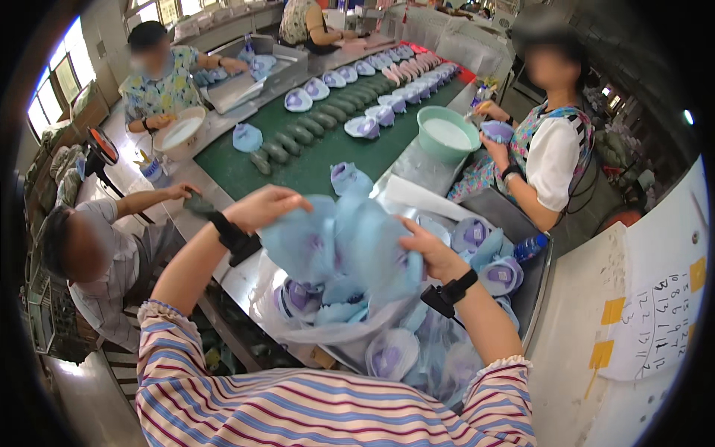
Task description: The person repeatedly takes light blue and purple slippers from a plastic bag and places them onto a green conveyor belt. Other workers are visible along the line, handling similar slippers and placing them into containers.
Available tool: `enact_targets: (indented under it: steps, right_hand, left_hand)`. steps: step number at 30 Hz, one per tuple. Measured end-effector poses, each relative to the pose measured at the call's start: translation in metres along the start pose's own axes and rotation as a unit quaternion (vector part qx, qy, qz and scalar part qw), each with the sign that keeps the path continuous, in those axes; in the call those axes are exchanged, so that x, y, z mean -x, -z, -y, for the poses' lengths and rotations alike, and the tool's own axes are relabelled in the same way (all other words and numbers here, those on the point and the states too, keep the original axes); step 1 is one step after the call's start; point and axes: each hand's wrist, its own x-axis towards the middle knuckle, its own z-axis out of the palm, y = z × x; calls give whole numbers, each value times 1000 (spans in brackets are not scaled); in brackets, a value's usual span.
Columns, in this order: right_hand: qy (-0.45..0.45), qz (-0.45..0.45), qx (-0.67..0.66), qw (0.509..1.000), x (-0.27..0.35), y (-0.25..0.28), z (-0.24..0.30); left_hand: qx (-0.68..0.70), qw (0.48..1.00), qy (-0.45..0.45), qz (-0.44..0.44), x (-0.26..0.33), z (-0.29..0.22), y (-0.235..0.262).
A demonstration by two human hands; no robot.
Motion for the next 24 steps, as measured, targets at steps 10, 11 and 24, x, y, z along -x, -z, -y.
enact_targets:
  steps: [10,11,24]
  right_hand:
    - [148,31,345,926,-56,-25,13]
    - [143,17,235,961,-61,-13,7]
    - [162,144,713,667,-32,47,-117]
  left_hand:
    - [163,978,120,-54,9,1,-73]
    - [146,977,140,-73,4,3,-59]
    - [443,720,262,-465,67,251,26]
